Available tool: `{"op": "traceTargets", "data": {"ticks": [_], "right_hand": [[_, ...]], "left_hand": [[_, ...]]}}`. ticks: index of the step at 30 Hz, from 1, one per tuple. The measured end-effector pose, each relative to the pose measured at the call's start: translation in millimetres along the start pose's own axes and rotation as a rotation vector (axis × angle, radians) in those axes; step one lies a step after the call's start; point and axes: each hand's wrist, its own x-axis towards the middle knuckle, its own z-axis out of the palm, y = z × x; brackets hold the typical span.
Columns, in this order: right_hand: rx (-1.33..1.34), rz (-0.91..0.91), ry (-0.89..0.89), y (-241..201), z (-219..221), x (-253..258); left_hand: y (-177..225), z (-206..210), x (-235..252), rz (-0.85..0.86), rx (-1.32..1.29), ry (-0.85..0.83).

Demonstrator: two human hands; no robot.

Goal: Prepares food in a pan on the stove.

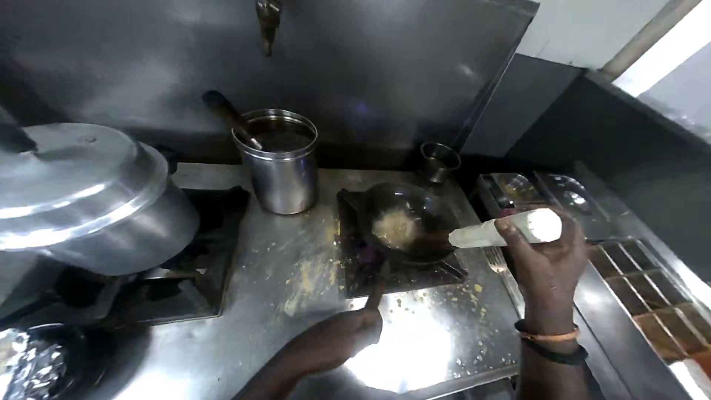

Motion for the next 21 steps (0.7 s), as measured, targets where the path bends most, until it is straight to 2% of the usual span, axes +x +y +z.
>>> {"op": "traceTargets", "data": {"ticks": [2, 4, 6, 8, 10, 12, 14, 16, 18, 21], "right_hand": [[0.142, -0.128, 0.036, -6, 14, -6], [0.333, -0.137, 0.024, 18, 42, 2], [0.241, 0.017, 0.022, 40, 65, 8], [0.204, 0.091, 0.028, 38, 73, 15], [0.238, 0.045, 0.066, 28, 79, 19], [0.278, 0.006, 0.096, 38, 90, 10], [0.296, 0.054, 0.114, 48, 88, 3], [0.328, 0.100, 0.106, 39, 76, 2], [0.306, 0.097, 0.070, 34, 73, -18], [0.343, 0.135, 0.046, 50, 71, -47]], "left_hand": [[-2, -4, -1, 0.039, -0.036, -0.032], [-2, 8, 13, 0.100, -0.062, -0.127], [-5, 30, 34, 0.109, -0.085, -0.241], [-10, 50, 58, 0.086, -0.114, -0.343], [-10, 58, 79, 0.079, -0.127, -0.394], [-11, 62, 89, 0.045, -0.125, -0.428], [-14, 67, 90, 0.015, -0.114, -0.450], [-13, 67, 96, 0.032, -0.106, -0.457], [-16, 67, 105, 0.051, -0.129, -0.467], [-22, 75, 106, 0.024, -0.149, -0.496]]}}
